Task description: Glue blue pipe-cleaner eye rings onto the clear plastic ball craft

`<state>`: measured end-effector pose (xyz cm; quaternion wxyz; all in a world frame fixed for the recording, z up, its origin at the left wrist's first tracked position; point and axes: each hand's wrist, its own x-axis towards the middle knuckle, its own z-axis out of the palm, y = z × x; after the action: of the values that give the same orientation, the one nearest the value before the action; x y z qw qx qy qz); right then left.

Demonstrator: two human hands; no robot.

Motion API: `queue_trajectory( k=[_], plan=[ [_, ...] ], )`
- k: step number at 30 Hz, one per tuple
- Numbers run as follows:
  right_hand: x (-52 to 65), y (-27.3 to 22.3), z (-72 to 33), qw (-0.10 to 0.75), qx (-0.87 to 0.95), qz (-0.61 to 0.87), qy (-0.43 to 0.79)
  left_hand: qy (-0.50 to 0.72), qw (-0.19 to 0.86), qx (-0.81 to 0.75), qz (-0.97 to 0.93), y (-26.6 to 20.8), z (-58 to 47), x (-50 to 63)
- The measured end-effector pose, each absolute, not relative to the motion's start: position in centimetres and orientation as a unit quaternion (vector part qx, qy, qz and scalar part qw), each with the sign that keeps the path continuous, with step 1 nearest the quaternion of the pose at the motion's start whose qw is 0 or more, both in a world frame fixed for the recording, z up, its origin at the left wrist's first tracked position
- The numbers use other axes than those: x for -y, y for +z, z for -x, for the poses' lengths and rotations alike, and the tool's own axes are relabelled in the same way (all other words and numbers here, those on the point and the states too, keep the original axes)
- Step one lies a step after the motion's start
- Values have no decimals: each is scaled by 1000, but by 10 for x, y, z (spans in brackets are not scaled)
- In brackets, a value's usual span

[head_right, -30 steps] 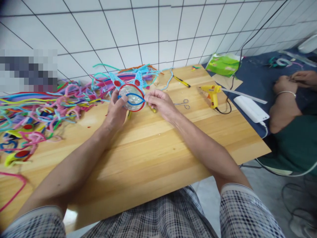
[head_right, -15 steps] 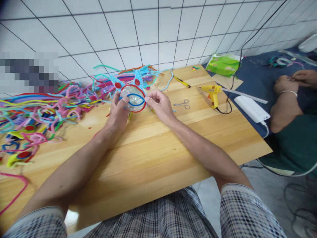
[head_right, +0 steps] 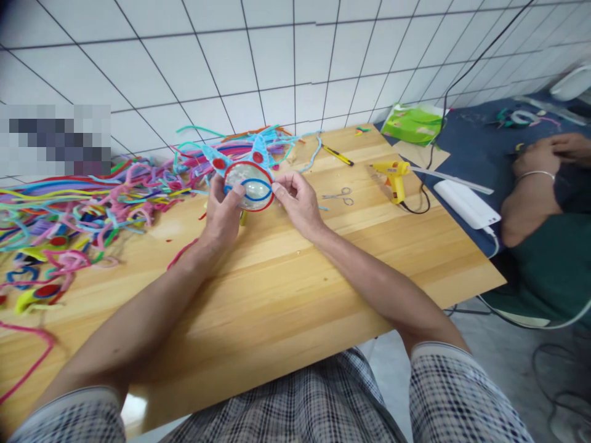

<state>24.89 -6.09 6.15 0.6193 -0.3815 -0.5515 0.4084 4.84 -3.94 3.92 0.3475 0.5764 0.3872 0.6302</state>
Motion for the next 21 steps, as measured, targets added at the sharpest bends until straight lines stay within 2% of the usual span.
queue_trajectory(
  k=[13,21],
  plan=[
    [61,52,-253,607,486,383,499,668,271,-439,-537,48,-74,66],
    [65,56,-252,615,450,402,508,682,292,-421,-522,56,-85,72]
  ],
)
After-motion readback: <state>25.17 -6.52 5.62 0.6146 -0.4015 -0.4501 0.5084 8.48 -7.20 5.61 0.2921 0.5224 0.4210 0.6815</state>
